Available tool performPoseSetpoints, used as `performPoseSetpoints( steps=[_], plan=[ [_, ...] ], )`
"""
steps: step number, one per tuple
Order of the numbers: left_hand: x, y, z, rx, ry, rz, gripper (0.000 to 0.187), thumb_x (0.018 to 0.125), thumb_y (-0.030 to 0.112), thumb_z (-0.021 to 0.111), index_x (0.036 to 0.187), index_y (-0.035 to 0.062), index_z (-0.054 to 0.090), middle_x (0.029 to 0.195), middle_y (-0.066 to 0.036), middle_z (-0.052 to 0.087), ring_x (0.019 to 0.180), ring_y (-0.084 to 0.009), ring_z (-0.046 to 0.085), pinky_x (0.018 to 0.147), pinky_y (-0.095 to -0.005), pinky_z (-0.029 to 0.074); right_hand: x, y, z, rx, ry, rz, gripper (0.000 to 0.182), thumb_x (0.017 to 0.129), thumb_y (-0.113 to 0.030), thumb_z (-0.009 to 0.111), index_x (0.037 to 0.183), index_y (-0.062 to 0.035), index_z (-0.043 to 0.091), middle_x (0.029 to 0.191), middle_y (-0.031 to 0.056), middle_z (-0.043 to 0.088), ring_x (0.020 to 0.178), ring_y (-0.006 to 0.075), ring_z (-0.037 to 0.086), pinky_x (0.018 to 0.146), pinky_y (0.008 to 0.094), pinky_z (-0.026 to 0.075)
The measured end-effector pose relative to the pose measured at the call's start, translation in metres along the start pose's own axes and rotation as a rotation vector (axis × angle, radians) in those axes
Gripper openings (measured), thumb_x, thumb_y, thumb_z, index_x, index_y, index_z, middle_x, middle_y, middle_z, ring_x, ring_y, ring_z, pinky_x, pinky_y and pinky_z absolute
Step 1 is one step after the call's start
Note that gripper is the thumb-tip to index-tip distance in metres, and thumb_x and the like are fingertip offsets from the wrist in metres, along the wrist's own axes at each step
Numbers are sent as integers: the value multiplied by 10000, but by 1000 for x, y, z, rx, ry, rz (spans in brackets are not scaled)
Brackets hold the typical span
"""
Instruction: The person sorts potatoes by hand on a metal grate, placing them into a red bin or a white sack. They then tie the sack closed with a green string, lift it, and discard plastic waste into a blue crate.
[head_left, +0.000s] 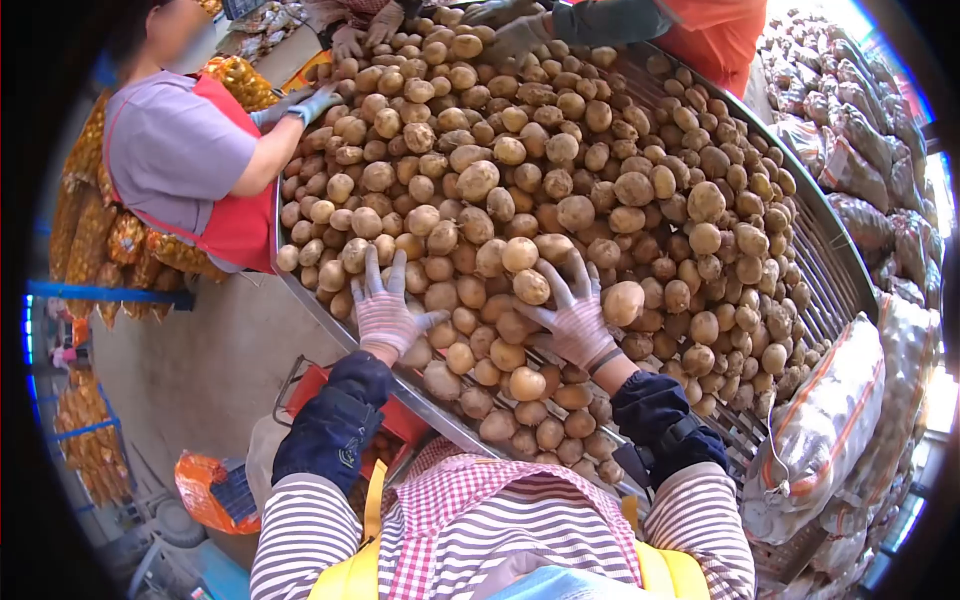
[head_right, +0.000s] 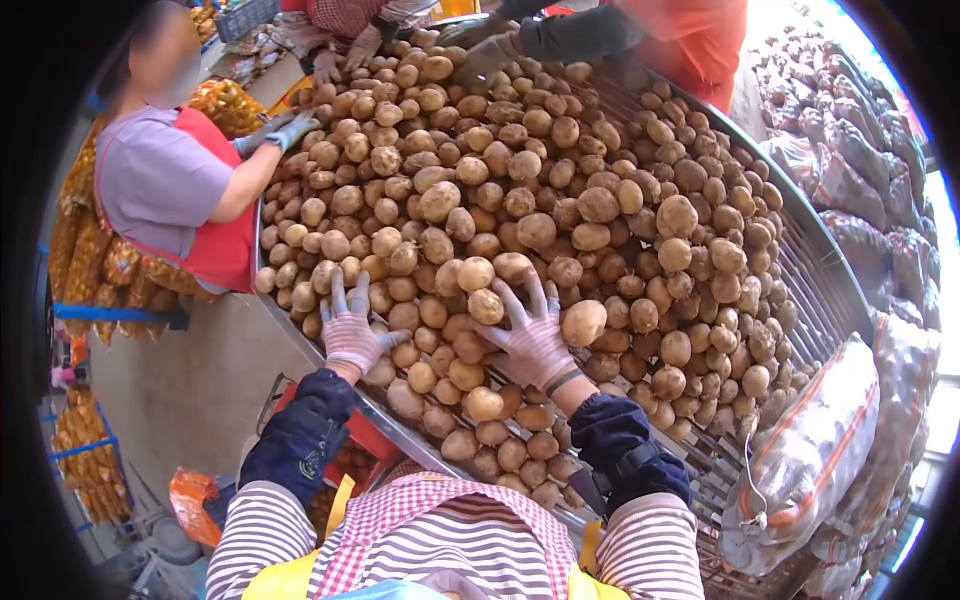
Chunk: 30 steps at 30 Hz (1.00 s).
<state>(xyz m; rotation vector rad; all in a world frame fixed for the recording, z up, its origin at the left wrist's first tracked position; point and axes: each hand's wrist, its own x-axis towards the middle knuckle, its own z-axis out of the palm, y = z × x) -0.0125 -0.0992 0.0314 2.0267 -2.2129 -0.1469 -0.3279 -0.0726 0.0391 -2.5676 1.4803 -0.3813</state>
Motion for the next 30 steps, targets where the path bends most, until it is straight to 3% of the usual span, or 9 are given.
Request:
performPoseSetpoints(
  steps=[1,5,8,13,15,19,22,27,30],
  plan=[
    [1,-2,1,-54,-29,-5,1287,565,626,894,1599,185,267,1654,-230,76,1498,-416,229,1201,-650,161,5,-3,-2,17,-9,9,659,670,-499,843,1290,-437,627,1571,134,347,1459,541,201,1100,768,263],
    [4,-3,3,-16,-18,-10,1284,564,623,896,1595,180,270,1651,-232,73,1493,-426,235,1205,-643,163,26,-14,2,-20,22,28,691,680,-493,830,1331,-415,615,1578,143,339,1477,533,181,1115,758,261],
    [12,-6,4,-51,55,53,1166,605,621,879,1550,159,377,1624,-222,179,1466,-440,268,1183,-623,221,32,-17,6,-31,11,38,676,677,-492,828,1318,-409,629,1577,149,343,1480,522,183,1119,756,260],
    [101,10,-34,-287,403,272,658,846,501,732,1351,97,605,1423,-182,514,1272,-418,500,1090,-516,378,52,-19,20,-24,127,29,654,670,-458,835,1293,-394,646,1562,159,367,1475,486,235,1105,723,298],
    [158,15,-20,-271,346,184,601,875,477,705,1375,160,602,1429,-175,513,1257,-404,524,1059,-488,433,66,-18,30,-16,196,28,666,663,-428,838,1298,-396,640,1550,159,384,1451,441,311,1081,690,332],
    [238,13,11,43,129,114,527,872,459,725,1361,289,628,1391,-176,532,1220,-403,559,1021,-481,486,92,4,12,46,124,38,779,631,-443,851,1365,-424,591,1553,133,394,1455,404,318,1119,662,307],
    [271,5,15,70,63,137,465,866,461,731,1287,277,662,1366,-174,546,1182,-402,589,981,-472,515,116,31,8,75,104,7,815,600,-441,867,1365,-420,589,1575,78,396,1461,383,320,1196,604,227],
    [303,-3,9,-18,-85,108,565,851,302,771,1372,269,555,1190,-191,652,1156,-380,614,971,-476,507,204,68,-1,42,308,37,555,756,-356,795,1288,-358,638,1457,102,490,1371,393,408,1096,685,290],
    [319,-14,17,-83,-126,68,544,868,296,749,1365,269,531,1217,-210,644,1154,-412,608,967,-489,499,267,93,20,-81,387,0,536,822,-360,749,1335,-396,599,1463,104,490,1369,385,411,1093,667,305]
  ],
)
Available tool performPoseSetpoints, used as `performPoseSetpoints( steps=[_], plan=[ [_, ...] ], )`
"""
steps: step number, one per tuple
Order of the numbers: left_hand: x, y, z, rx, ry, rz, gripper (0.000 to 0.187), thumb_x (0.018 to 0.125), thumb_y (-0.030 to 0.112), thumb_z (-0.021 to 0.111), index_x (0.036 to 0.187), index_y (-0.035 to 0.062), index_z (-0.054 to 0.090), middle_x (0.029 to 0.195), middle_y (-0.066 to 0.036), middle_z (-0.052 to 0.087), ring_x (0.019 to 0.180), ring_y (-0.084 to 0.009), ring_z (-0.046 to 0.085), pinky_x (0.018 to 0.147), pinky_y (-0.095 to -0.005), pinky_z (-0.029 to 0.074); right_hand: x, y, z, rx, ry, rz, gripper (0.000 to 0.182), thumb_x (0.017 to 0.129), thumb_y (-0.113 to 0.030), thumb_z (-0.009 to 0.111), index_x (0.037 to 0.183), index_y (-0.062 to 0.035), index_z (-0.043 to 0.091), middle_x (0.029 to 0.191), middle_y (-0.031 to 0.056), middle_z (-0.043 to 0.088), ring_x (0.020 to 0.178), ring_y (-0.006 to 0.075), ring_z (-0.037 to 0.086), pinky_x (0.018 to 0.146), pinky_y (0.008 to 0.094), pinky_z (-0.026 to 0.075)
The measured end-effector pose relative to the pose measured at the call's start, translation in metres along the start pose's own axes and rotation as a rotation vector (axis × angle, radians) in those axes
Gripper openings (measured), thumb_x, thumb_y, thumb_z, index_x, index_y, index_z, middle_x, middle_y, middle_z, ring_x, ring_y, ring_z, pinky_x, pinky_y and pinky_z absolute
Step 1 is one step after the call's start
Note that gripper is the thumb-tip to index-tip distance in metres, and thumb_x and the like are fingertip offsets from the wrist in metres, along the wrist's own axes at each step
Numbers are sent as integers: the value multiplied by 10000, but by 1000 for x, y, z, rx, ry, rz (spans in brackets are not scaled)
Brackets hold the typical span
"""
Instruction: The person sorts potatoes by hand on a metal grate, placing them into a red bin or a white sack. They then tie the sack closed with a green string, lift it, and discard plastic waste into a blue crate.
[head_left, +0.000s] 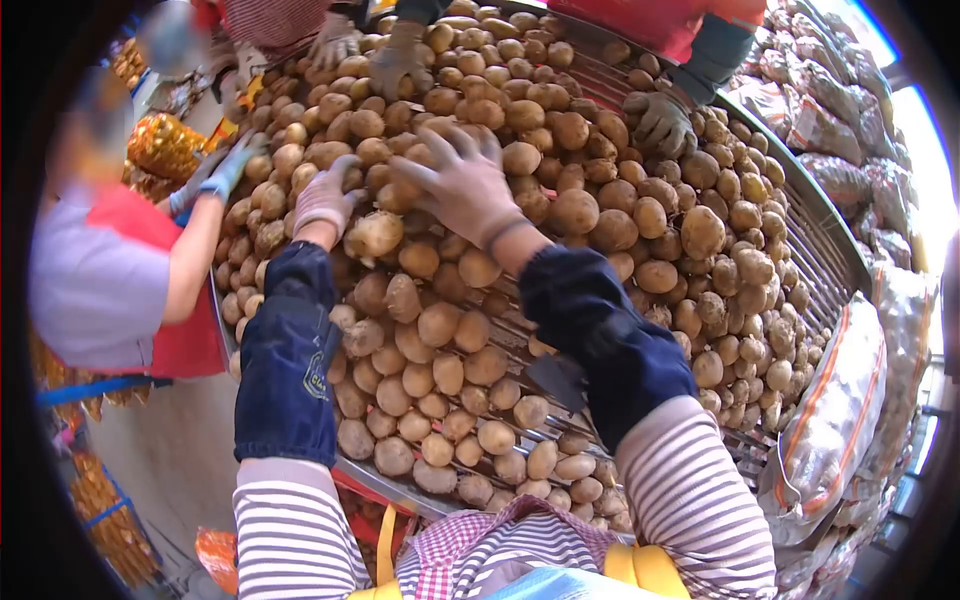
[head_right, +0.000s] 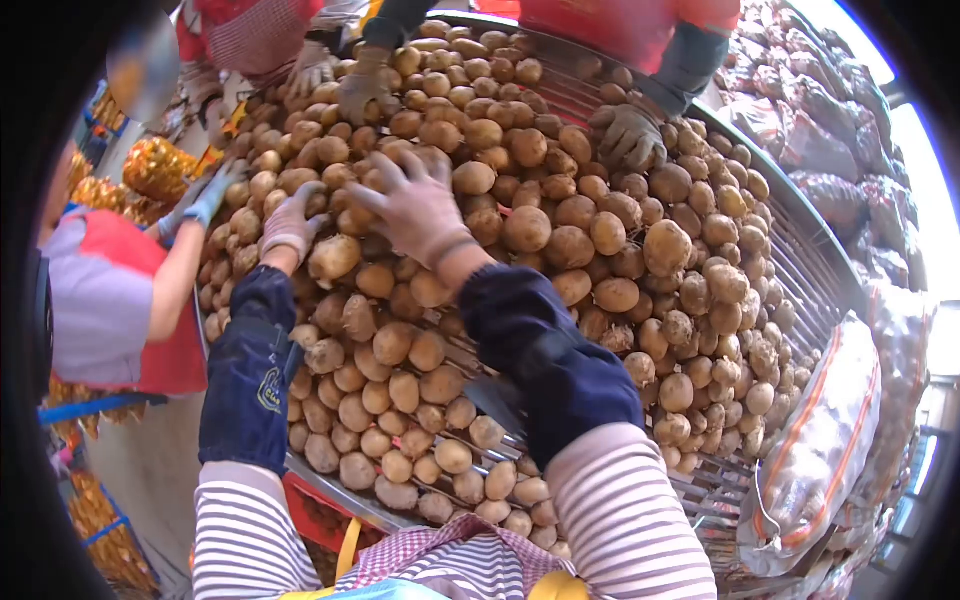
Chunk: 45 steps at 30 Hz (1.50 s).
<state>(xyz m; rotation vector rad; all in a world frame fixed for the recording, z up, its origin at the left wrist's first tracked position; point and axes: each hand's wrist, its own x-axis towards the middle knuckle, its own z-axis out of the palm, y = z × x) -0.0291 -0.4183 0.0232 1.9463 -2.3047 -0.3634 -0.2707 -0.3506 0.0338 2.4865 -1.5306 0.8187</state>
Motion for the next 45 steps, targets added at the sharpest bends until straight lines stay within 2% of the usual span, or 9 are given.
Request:
performPoseSetpoints(
  steps=[8,12,17,20,22,24,31,43,45],
  plan=[
    [-3,-7,17,34,89,9,564,915,247,684,1434,296,469,1248,-201,625,1148,-413,608,962,-505,494,33,13,29,114,-115,165,569,865,-409,682,1398,-254,555,1445,113,492,1376,381,404,1142,590,295],
    [-2,-17,22,-14,115,7,549,931,289,681,1442,259,481,1329,-208,598,1213,-420,571,999,-501,472,-53,-13,-33,161,-39,25,579,851,-362,713,1391,-221,559,1419,131,513,1349,389,444,1115,552,360],
    [-13,-27,25,-595,305,124,556,934,245,735,1405,54,512,1353,-121,567,1235,-272,558,1070,-376,433,-174,23,-177,249,199,340,626,703,-107,816,1302,-145,639,1362,157,572,1303,374,518,1090,496,424],
    [-94,12,-6,-763,334,45,501,972,192,705,1394,6,510,1380,-127,549,1293,-235,506,1112,-362,401,-265,98,-237,-176,461,609,461,859,-121,713,1303,-54,608,1271,181,627,1199,368,586,1068,442,451],
    [-146,8,-1,-669,412,151,491,982,156,691,1402,-6,495,1399,-143,550,1297,-242,517,1126,-371,397,-317,148,-271,-108,642,701,427,1061,-321,556,1398,-59,559,1360,111,608,1258,233,571,1089,366,446],
    [-204,1,5,-556,444,69,485,989,130,677,1409,-12,482,1414,-159,550,1314,-253,516,1136,-385,390,-354,180,-293,-18,659,858,484,1071,-401,523,1418,-65,552,1369,135,605,1257,209,570,1090,337,430],
    [-372,-34,49,-564,399,-194,632,964,356,713,1415,2,449,1358,-169,539,1263,-300,521,1112,-420,399,-361,240,-239,71,573,1062,524,1020,-495,558,1322,-77,646,1327,172,648,1271,308,575,1095,382,419],
    [-367,-28,59,-352,489,114,525,930,198,733,1378,73,490,1234,-174,601,1128,-354,599,1019,-452,460,-334,139,-203,467,703,921,323,939,-152,700,1244,-49,681,1176,60,618,1072,164,576,1010,324,463],
    [-365,-26,54,-323,468,111,529,922,208,741,1371,73,495,1230,-178,602,1123,-361,599,1012,-456,460,-318,120,-202,388,589,823,358,912,-151,697,1256,-52,674,1233,97,619,1143,219,582,1044,353,452]
  ],
)
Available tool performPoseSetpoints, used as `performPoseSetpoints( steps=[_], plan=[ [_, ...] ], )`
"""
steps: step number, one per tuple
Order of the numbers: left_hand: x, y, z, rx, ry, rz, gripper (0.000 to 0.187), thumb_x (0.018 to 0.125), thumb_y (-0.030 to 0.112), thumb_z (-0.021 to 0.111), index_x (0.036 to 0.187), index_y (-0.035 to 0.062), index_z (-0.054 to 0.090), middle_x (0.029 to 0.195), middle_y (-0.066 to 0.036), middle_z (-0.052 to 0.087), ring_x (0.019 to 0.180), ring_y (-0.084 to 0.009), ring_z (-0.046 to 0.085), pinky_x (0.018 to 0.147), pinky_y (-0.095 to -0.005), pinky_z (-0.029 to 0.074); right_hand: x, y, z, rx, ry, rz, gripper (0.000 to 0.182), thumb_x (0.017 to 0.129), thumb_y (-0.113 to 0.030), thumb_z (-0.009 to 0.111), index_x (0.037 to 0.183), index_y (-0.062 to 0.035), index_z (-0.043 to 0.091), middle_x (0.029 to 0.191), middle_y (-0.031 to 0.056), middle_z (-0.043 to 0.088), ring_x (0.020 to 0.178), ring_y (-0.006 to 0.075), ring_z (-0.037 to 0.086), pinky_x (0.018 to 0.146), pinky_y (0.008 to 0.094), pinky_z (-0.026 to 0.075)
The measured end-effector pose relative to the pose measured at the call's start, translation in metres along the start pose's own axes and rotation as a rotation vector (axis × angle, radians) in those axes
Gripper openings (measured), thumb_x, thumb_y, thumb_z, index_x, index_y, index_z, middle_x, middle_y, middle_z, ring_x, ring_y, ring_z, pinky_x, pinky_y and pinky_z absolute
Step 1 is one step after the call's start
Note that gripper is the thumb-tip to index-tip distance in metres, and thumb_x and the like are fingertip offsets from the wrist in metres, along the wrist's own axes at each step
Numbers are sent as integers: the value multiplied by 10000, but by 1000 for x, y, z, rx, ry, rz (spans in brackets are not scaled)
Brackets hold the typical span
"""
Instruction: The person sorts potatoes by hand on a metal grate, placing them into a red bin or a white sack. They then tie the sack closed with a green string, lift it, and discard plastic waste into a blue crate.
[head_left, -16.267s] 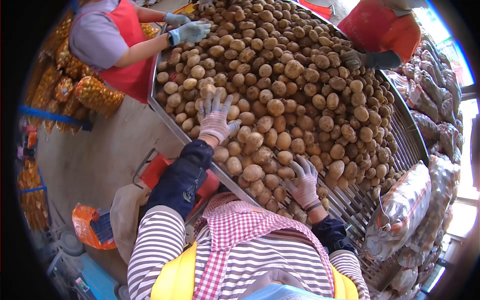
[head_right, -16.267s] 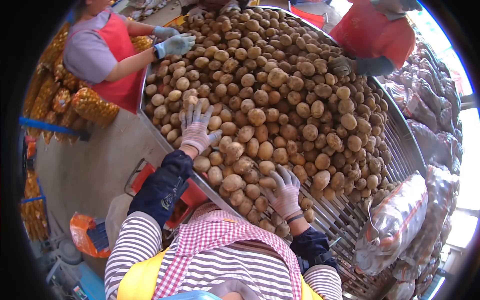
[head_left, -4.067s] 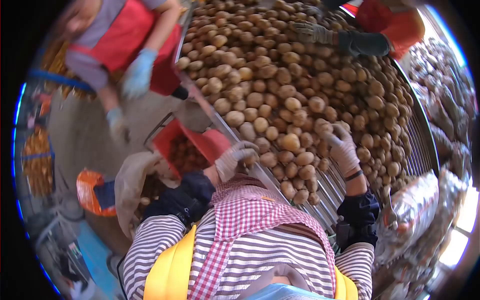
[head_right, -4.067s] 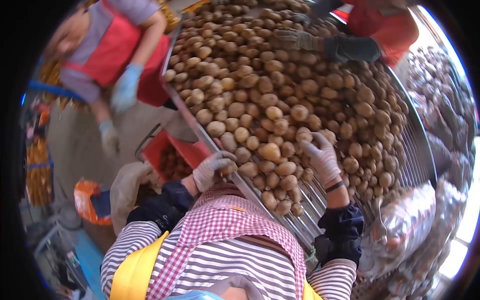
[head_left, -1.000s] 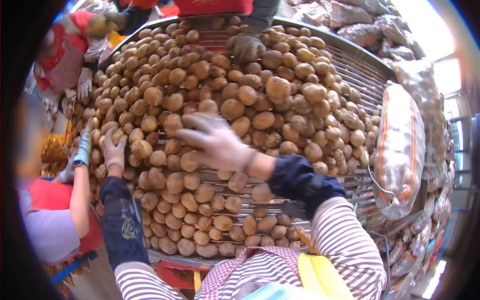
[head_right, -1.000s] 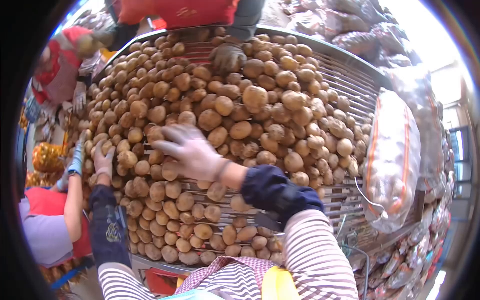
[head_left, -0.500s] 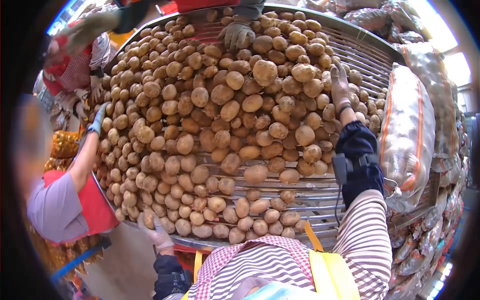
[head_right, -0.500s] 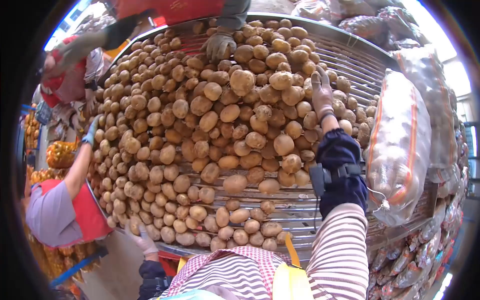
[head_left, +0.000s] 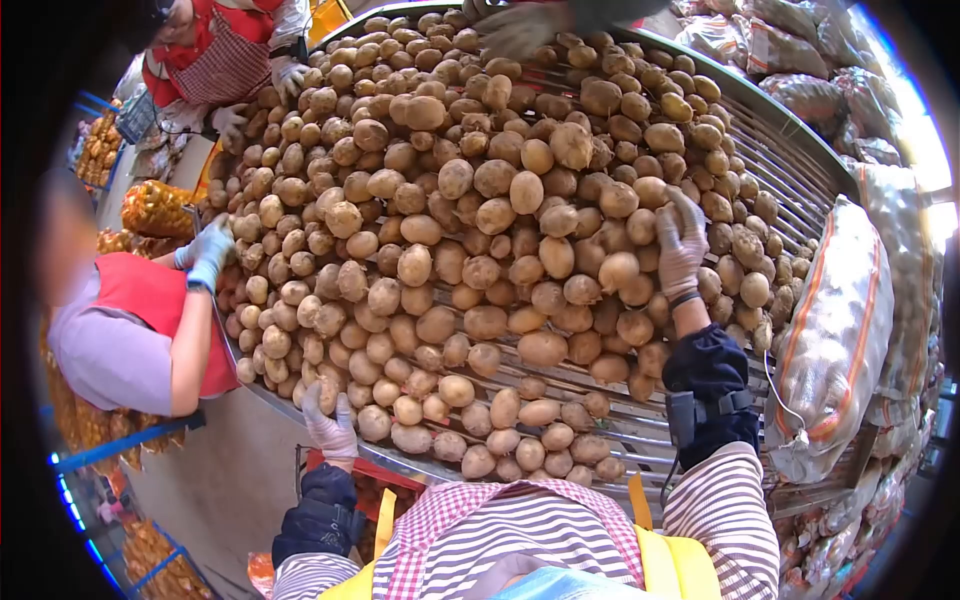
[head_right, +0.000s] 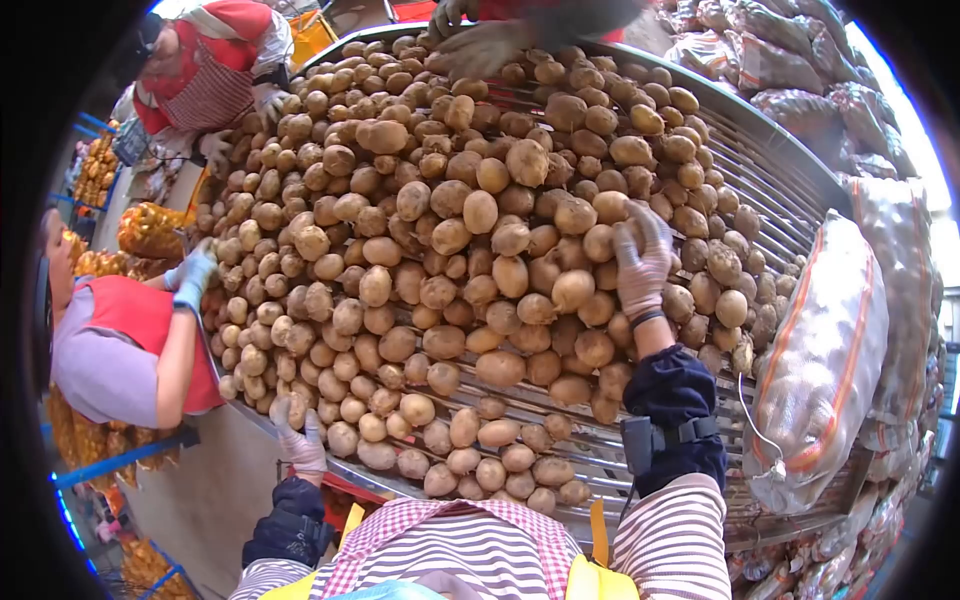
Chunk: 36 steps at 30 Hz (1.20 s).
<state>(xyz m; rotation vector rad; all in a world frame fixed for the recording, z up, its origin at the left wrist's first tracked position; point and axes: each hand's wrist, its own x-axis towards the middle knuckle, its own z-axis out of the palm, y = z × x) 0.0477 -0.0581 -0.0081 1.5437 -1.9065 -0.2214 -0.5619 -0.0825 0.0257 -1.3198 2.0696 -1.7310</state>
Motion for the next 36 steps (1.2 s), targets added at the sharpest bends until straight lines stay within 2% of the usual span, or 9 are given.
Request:
performPoseSetpoints(
  steps=[3,9,15,19,21,24,26,28,36],
  plan=[
    [-1,-3,0,54,-43,11,538,903,226,760,1353,71,509,1216,-185,603,1110,-380,596,994,-469,461,-8,-36,35,-47,-96,-26,430,897,-180,703,1312,-84,651,1430,195,519,1330,332,505,1126,409,395],
    [1,5,-1,51,-70,-17,546,905,215,757,1355,49,496,1204,-186,597,1114,-373,585,992,-467,457,6,-67,146,147,-13,-68,477,884,-173,742,1346,-131,631,1552,219,362,1453,365,333,1198,425,279],
    [-4,-4,-1,-1,-69,-43,558,914,249,767,1365,65,494,1205,-175,610,1092,-355,605,976,-459,475,30,-83,245,-91,-177,-405,479,862,-298,738,1320,-195,645,1383,176,583,1247,355,546,1110,444,369],
    [-5,-5,3,-48,-27,-72,576,904,235,778,1374,68,490,1233,-170,613,1109,-342,607,990,-443,476,50,-117,326,-191,-535,-488,521,885,-377,709,1367,-210,603,1402,131,589,1320,371,483,1101,473,365],
    [-7,-9,1,-65,-37,-118,577,893,194,781,1377,70,492,1249,-167,614,1120,-333,609,996,-437,477,40,-144,359,-88,-481,-550,460,886,-377,701,1306,-201,631,1370,126,603,1325,393,462,1092,495,363],
    [-6,-8,4,-133,4,-157,579,874,150,787,1372,75,501,1240,-163,625,1120,-329,617,997,-425,483,29,-195,331,-1,-366,-612,355,880,-336,706,1198,-188,653,1280,102,634,1235,400,516,1031,504,408],
    [-3,-2,3,-123,37,-138,582,863,152,797,1366,77,514,1220,-158,638,1115,-333,623,993,-417,491,14,-197,289,-67,-302,-749,220,870,-248,716,1031,-125,630,1060,87,661,983,363,613,837,484,493],
    [-3,-1,1,-90,35,-124,580,861,156,798,1363,77,519,1218,-160,639,1118,-342,622,995,-423,490,-14,-172,253,-291,-484,-647,215,893,-272,691,996,-99,613,982,133,656,908,356,645,794,471,519],
    [5,2,1,-34,34,-51,578,863,192,788,1363,76,523,1211,-182,632,1104,-393,606,989,-456,482,-45,-154,226,-581,-953,-254,403,969,-441,611,1210,-118,622,1066,235,676,1018,412,665,887,494,540]
  ],
)
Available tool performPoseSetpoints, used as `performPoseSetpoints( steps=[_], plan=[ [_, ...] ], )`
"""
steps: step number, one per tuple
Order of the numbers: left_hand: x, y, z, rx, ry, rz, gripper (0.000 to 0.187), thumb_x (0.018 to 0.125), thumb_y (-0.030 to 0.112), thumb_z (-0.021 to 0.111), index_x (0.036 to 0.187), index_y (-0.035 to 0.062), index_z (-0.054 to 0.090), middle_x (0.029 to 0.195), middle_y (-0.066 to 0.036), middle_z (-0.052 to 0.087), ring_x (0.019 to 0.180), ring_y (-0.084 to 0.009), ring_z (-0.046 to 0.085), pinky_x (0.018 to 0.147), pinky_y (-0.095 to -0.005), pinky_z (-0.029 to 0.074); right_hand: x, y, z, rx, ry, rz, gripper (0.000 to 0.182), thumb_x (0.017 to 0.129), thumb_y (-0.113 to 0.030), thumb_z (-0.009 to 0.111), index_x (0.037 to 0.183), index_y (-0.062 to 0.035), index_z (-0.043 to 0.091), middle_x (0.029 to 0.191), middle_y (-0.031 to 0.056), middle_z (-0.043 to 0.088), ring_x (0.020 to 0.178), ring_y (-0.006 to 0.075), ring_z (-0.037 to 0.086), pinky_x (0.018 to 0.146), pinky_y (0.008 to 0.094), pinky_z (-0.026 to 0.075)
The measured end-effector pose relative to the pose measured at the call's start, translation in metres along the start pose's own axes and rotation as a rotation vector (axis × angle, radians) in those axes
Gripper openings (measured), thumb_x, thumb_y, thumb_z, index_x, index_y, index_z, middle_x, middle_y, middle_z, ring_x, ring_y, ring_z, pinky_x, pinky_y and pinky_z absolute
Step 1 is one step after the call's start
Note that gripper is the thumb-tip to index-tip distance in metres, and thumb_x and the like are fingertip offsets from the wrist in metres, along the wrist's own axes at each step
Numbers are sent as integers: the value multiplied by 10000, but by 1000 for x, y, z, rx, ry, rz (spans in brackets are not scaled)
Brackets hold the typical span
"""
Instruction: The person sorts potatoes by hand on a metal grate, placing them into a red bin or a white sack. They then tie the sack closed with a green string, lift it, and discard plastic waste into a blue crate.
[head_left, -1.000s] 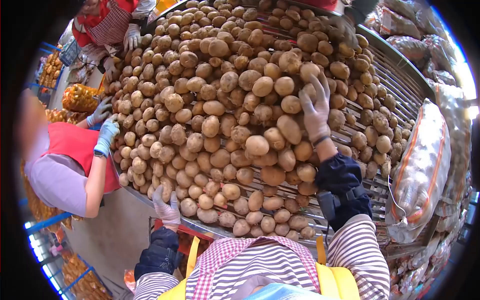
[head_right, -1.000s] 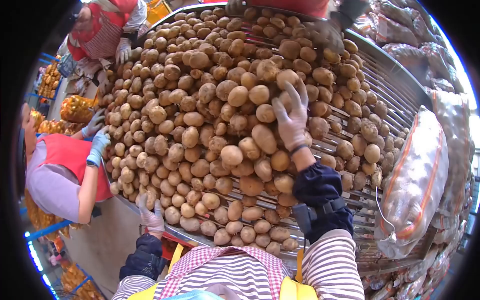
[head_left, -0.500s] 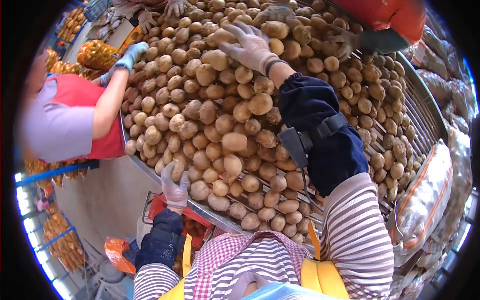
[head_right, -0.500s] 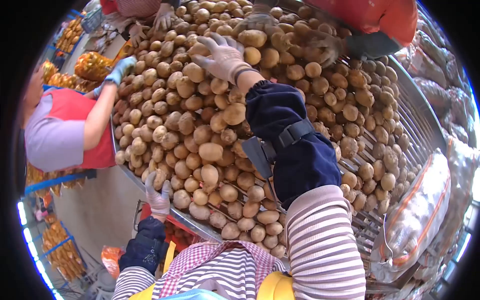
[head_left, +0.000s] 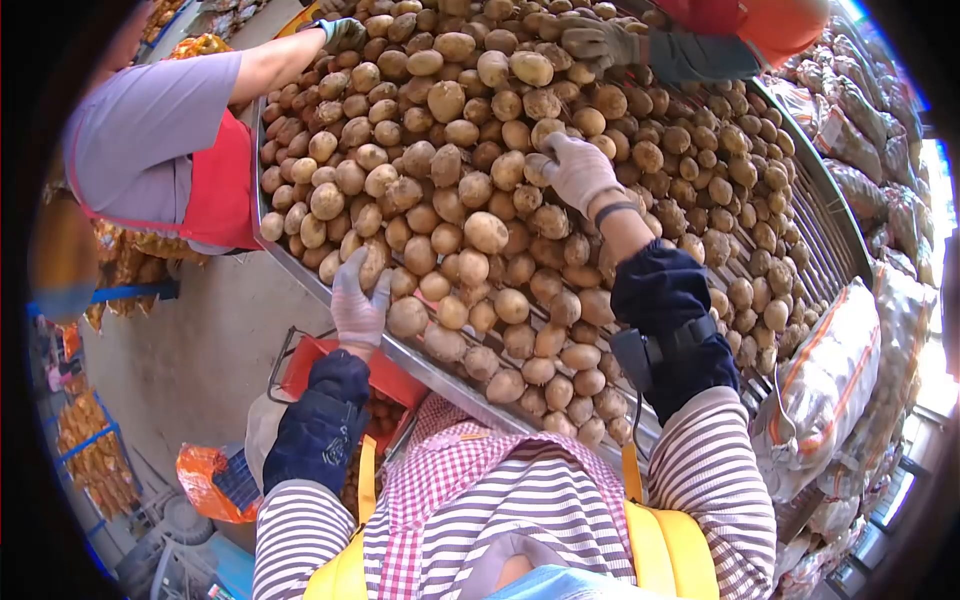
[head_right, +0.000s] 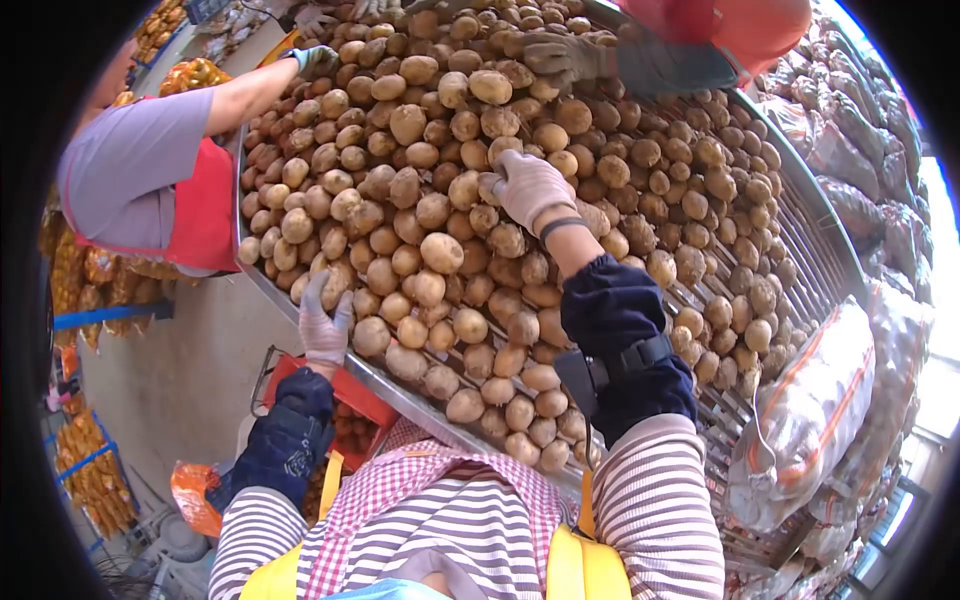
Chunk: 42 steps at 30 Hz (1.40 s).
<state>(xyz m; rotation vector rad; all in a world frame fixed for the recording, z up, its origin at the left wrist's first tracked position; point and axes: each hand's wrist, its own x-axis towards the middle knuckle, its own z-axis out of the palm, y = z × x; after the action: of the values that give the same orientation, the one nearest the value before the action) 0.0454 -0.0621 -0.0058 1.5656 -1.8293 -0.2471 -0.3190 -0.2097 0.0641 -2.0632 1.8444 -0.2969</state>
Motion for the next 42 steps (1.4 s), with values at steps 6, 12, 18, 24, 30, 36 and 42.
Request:
performPoseSetpoints(
  steps=[6,12,18,24,30,36,42],
  plan=[
    [0,0,0,-3,27,9,593,871,211,782,1388,108,512,1217,-189,633,1121,-399,601,995,-469,483,-5,-34,1,15,-185,195,636,869,-468,698,1411,-156,580,1337,201,627,1207,362,629,1039,441,496],
    [1,3,-1,-29,26,-29,573,878,216,775,1382,116,521,1242,-188,630,1147,-391,598,1012,-459,478,25,-37,-12,-151,-466,219,621,849,-567,627,1229,-86,728,1308,157,680,1230,321,630,1059,417,483],
    [1,1,-2,-63,34,-39,581,871,248,779,1383,152,521,1210,-188,638,1118,-402,605,977,-474,492,-5,-57,-2,-255,-460,180,640,851,-596,631,1209,-76,734,1347,201,627,1254,374,585,1037,437,483],
    [0,0,-2,-73,40,-45,574,875,239,780,1382,148,529,1216,-186,632,1117,-400,608,977,-476,496,-74,-36,-22,-109,150,-23,321,949,-435,640,1028,-144,751,1065,185,642,1026,372,651,904,444,534],
    [-1,-4,0,-86,35,-37,558,886,250,774,1379,141,536,1227,-176,628,1132,-385,611,983,-462,498,-173,-2,-12,129,216,-217,139,868,-84,662,993,-134,694,958,159,631,961,382,636,831,467,535],
    [-2,-1,-2,-54,-21,-62,533,898,207,757,1371,91,540,1310,-171,635,1201,-360,607,1044,-432,478,-196,17,43,-84,304,-337,335,802,-6,646,1105,-149,629,1109,145,582,1021,393,588,851,480,514],
    [-2,-7,3,-114,10,-48,555,901,240,752,1396,145,520,1271,-156,632,1170,-375,598,1017,-455,479,-181,-10,16,2036,63,337,351,1053,-400,558,1239,-104,573,1180,126,675,919,197,656,826,368,566]
  ],
)
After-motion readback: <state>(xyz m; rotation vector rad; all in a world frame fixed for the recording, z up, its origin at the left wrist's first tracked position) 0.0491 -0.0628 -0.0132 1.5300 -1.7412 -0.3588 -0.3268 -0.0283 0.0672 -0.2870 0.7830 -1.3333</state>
